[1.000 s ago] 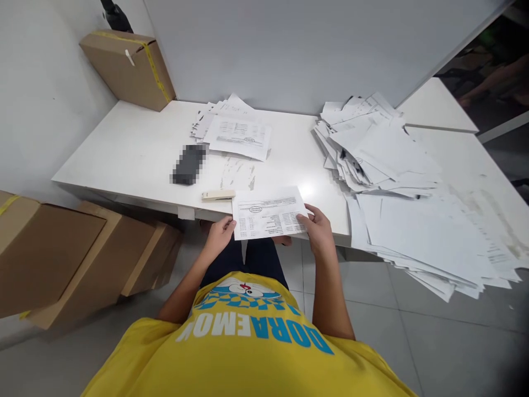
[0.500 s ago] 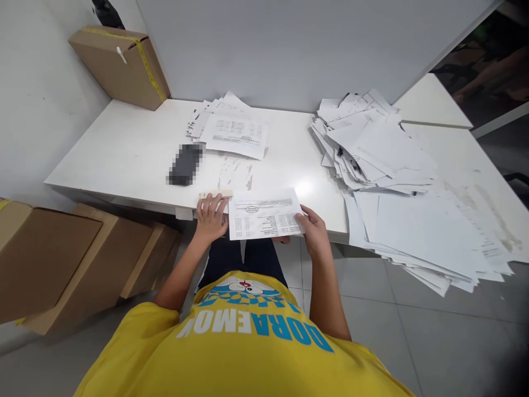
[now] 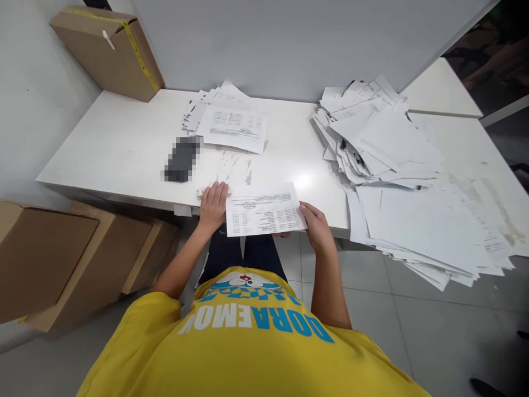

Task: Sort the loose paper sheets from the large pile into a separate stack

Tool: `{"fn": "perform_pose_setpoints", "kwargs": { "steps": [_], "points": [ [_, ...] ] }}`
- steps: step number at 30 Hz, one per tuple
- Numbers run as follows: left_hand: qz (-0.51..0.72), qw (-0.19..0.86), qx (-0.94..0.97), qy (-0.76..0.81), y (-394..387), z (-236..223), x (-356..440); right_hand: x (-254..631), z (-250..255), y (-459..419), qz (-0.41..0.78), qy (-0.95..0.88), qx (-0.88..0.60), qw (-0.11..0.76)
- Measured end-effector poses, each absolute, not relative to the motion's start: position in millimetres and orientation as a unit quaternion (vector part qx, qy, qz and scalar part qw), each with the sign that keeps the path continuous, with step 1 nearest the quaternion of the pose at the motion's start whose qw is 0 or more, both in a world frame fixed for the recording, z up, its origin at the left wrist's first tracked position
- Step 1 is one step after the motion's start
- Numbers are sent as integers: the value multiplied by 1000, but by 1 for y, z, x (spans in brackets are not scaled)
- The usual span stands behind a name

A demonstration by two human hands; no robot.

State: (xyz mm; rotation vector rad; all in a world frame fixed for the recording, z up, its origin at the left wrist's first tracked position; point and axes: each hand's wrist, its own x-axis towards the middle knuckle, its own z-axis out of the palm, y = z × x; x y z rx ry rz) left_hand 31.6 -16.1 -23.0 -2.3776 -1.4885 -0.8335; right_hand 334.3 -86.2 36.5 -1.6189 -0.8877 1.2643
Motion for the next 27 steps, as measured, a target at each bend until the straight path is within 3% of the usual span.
{"fn": "perform_pose_setpoints", "kwargs": {
  "steps": [3,8,15,19,23,27],
  "points": [
    [-288,106,-809,-502,-15,-24,32,335,47,-90,474,-416,-665,400],
    [-279,79,-817,-499,-19,-22,33,340,55,-93,301,-502,-736,340],
    [-288,84,-808,-507,-18,-21,34,359,16,-93,72,-635,-734,228],
    [-300,72,-802,-511,-15,-21,35,363,-1,-104,52,-662,-732,153],
    [-303,76,-801,-510,-14,-21,35,365,1,-117,68,-672,-719,165],
    [-309,59,-795,-518,-14,-21,36,371,9,-134,127,-666,-666,310]
  ]
}}
